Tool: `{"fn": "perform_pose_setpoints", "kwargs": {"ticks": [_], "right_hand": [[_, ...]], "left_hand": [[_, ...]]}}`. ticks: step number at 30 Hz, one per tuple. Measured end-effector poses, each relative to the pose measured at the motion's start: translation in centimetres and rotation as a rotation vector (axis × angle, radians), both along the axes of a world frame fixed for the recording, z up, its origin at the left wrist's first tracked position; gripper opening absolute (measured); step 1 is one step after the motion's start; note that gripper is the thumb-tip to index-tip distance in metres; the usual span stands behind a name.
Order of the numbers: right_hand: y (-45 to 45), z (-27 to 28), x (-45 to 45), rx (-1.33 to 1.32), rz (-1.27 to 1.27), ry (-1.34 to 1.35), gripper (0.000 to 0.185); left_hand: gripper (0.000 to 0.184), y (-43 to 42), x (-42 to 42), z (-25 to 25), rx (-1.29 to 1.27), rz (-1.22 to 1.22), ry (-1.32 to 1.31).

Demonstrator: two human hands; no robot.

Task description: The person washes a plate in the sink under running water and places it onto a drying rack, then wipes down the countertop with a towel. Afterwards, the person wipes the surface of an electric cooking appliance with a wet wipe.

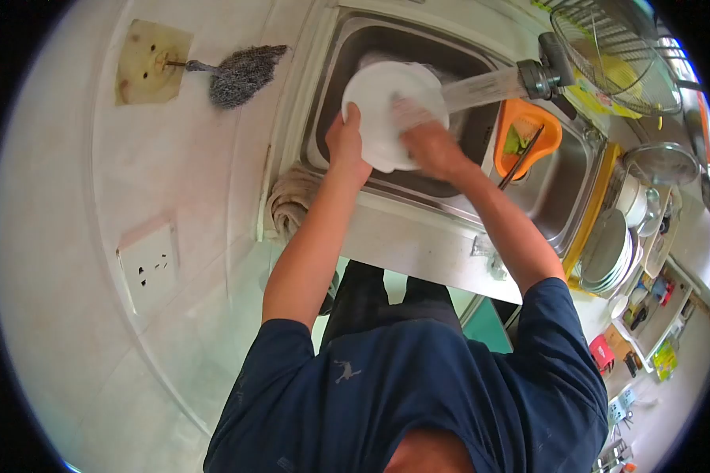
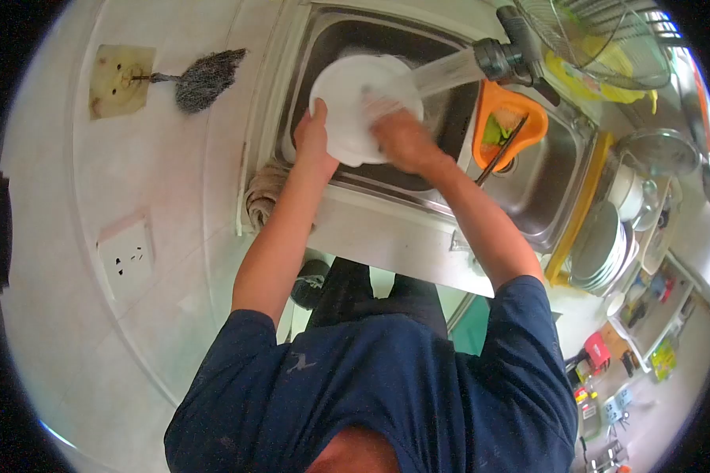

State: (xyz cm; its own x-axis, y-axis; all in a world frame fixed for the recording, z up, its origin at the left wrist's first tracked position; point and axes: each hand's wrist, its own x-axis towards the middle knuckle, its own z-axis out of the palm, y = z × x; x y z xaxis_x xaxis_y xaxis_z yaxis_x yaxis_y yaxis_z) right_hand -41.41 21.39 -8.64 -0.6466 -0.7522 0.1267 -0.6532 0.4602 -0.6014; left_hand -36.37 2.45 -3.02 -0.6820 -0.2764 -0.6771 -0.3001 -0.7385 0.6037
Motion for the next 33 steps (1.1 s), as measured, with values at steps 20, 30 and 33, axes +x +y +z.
{"fn": "perform_pose_setpoints", "kwargs": {"ticks": [20, 30, 33], "right_hand": [[-2.0, 4.9, -8.4, 0.287, -0.292, -0.032, 0.041], [-2.0, 3.5, 0.3, -0.106, -0.038, -0.141, 0.049], [-2.3, 2.2, -0.2, -0.225, -0.42, -0.671, 0.052]], "left_hand": [[0.045, 0.3, 0.9, 0.9, -0.149, -0.254, 0.089], [0.053, -1.5, 0.6, 0.6, -0.03, 0.028, 0.114], [0.043, 0.2, 0.6, 0.2, 0.005, 0.015, 0.111]]}}
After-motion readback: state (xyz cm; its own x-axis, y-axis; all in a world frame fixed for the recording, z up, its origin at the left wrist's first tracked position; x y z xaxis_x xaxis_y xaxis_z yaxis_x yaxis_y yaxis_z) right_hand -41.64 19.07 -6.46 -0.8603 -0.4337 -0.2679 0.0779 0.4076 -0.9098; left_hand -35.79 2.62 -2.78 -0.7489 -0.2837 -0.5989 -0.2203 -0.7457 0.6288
